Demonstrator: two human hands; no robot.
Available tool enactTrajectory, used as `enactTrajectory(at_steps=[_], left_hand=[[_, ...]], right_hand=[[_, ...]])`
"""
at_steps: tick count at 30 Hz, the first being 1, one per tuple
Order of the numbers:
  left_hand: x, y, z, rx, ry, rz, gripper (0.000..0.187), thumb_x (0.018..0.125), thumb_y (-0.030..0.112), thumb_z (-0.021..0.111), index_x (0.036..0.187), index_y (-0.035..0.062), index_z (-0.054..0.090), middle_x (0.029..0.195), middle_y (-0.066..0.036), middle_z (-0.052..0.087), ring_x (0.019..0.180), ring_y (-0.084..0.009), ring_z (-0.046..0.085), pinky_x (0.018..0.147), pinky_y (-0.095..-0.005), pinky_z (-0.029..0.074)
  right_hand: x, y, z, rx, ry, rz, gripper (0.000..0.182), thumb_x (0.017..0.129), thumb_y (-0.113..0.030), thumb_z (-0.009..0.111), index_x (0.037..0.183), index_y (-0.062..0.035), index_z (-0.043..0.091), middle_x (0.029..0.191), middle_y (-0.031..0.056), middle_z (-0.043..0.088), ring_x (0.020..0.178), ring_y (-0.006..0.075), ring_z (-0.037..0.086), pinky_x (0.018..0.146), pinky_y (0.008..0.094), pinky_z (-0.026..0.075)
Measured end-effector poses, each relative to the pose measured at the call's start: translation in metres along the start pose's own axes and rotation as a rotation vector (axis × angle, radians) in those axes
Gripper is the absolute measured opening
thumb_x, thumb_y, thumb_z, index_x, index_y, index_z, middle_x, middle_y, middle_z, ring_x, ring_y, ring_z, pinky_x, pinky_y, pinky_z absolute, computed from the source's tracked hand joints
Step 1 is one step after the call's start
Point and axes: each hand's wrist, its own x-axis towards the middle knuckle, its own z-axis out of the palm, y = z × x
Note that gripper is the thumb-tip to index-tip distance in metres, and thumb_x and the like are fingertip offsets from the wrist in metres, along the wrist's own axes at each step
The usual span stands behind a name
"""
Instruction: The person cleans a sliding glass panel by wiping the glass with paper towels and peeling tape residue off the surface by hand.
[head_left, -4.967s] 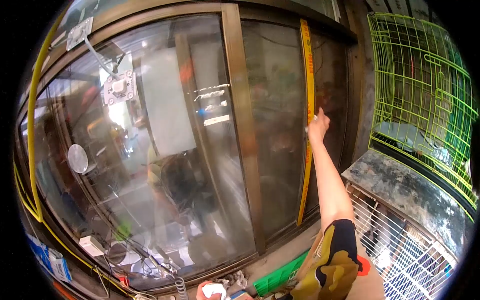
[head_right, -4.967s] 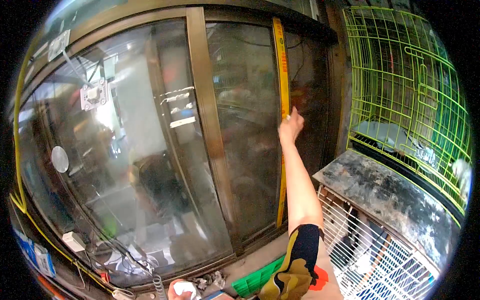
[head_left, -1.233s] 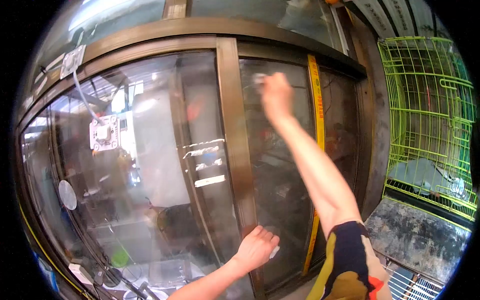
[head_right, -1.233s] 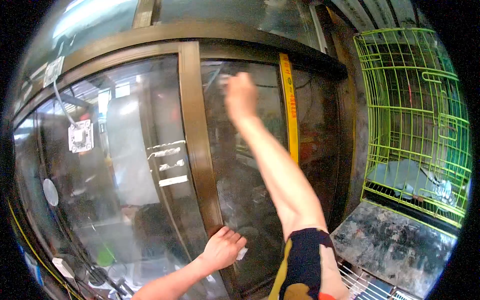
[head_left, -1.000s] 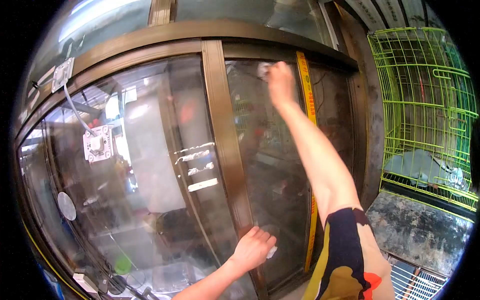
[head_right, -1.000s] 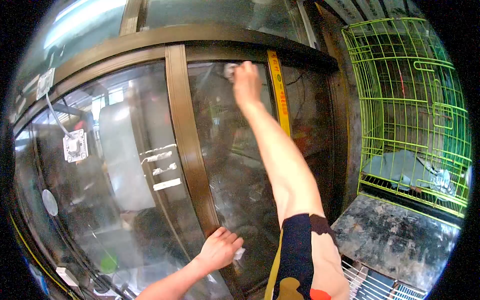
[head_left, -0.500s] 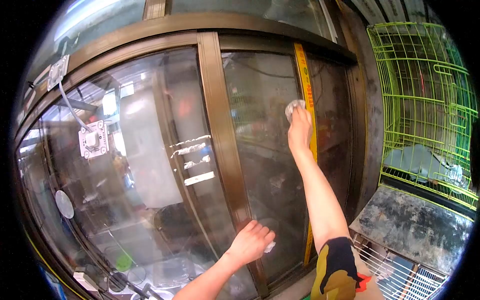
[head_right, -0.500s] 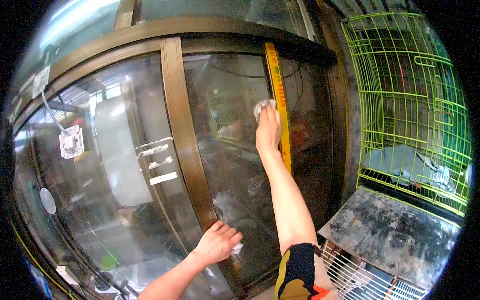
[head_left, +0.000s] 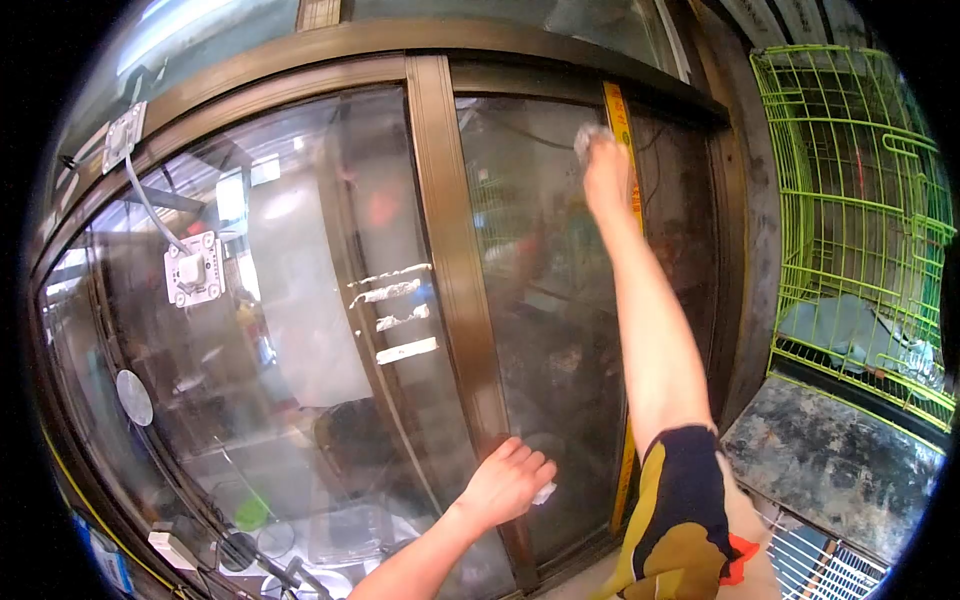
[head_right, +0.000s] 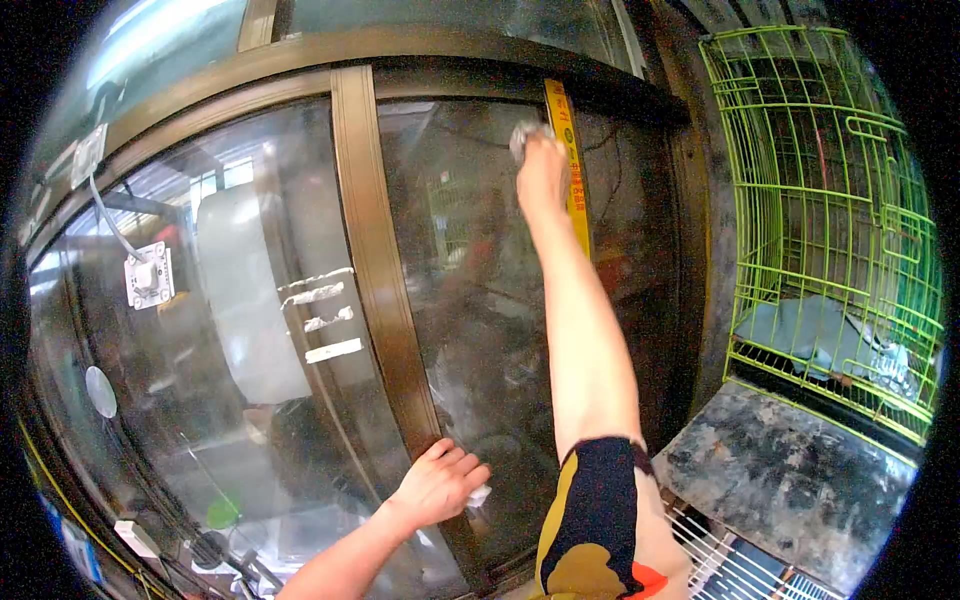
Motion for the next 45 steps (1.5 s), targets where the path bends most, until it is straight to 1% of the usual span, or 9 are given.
enactTrajectory(at_steps=[17,20,26,30,31,34,38,41,45], left_hand=[[0.003,0.002,-0.003,-0.038,-0.004,-0.026,0.029,0.069,0.016,0.065,0.098,0.0134,0.059,0.079,-0.002,0.055,0.084,-0.0207,0.058,0.090,-0.0369,0.039],[0.004,0.007,-0.012,-0.160,0.051,-0.023,0.037,0.066,0.017,0.069,0.102,0.0134,0.060,0.079,-0.002,0.054,0.082,-0.0213,0.058,0.090,-0.0371,0.040],[-0.002,0.022,-0.028,-0.266,0.122,-0.004,0.047,0.062,0.019,0.073,0.107,0.0131,0.061,0.079,-0.002,0.053,0.081,-0.0222,0.055,0.090,-0.0387,0.041],[-0.013,0.035,-0.032,-0.327,0.112,-0.053,0.048,0.061,0.017,0.072,0.107,0.0127,0.061,0.079,-0.003,0.053,0.081,-0.0231,0.054,0.090,-0.0391,0.042],[-0.016,0.037,-0.033,-0.336,0.100,-0.067,0.047,0.062,0.017,0.072,0.108,0.0126,0.061,0.079,-0.003,0.053,0.081,-0.0232,0.054,0.091,-0.0392,0.042],[-0.026,0.045,-0.039,-0.340,0.127,-0.067,0.047,0.062,0.017,0.071,0.107,0.0117,0.061,0.078,-0.003,0.052,0.079,-0.0236,0.054,0.091,-0.0394,0.042],[-0.041,0.052,-0.047,-0.344,0.096,-0.123,0.052,0.060,0.009,0.072,0.111,0.0103,0.060,0.082,-0.004,0.054,0.082,-0.0234,0.055,0.092,-0.0385,0.043],[-0.046,0.053,-0.049,-0.327,0.159,-0.134,0.046,0.061,0.018,0.069,0.106,0.0104,0.062,0.078,-0.004,0.052,0.077,-0.0248,0.055,0.089,-0.0406,0.044],[-0.050,0.059,-0.051,-0.355,0.189,-0.142,0.047,0.062,0.018,0.069,0.108,0.0102,0.061,0.079,-0.005,0.053,0.080,-0.0258,0.056,0.089,-0.0411,0.044]], right_hand=[[-0.005,-0.001,-0.006,0.038,0.018,-0.023,0.018,0.089,-0.010,0.049,0.089,-0.0006,0.065,0.095,0.0189,0.065,0.095,0.0358,0.060,0.082,0.0448,0.049],[-0.041,0.004,-0.002,0.127,0.289,-0.224,0.019,0.089,-0.010,0.049,0.094,-0.0010,0.066,0.096,0.0180,0.066,0.094,0.0357,0.060,0.082,0.0440,0.049],[0.026,0.001,-0.007,-0.101,0.047,-0.094,0.021,0.087,-0.006,0.050,0.095,0.0002,0.068,0.101,0.0176,0.067,0.095,0.0353,0.060,0.084,0.0428,0.049],[0.013,-0.016,-0.025,0.178,0.001,-0.128,0.019,0.084,-0.005,0.051,0.090,-0.0004,0.069,0.101,0.0181,0.067,0.097,0.0344,0.060,0.079,0.0419,0.050],[0.001,-0.011,-0.007,-0.045,0.081,-0.203,0.015,0.082,-0.003,0.056,0.090,-0.0020,0.069,0.102,0.0153,0.067,0.099,0.0320,0.061,0.081,0.0405,0.051],[-0.023,-0.017,-0.001,0.294,0.276,-0.288,0.016,0.076,0.004,0.064,0.090,-0.0028,0.070,0.100,0.0095,0.068,0.099,0.0293,0.062,0.086,0.0392,0.051],[0.032,0.009,0.015,0.140,0.053,0.014,0.038,0.095,-0.025,0.039,0.092,0.0007,0.066,0.096,0.0240,0.064,0.090,0.0397,0.061,0.075,0.0483,0.047],[0.053,0.018,0.012,0.083,0.262,-0.258,0.020,0.088,-0.014,0.052,0.091,0.0002,0.066,0.094,0.0208,0.063,0.087,0.0385,0.061,0.075,0.0475,0.047],[-0.010,0.002,-0.010,0.148,0.137,-0.100,0.011,0.080,-0.005,0.061,0.087,-0.0026,0.069,0.088,0.0178,0.059,0.084,0.0376,0.060,0.072,0.0455,0.047]])
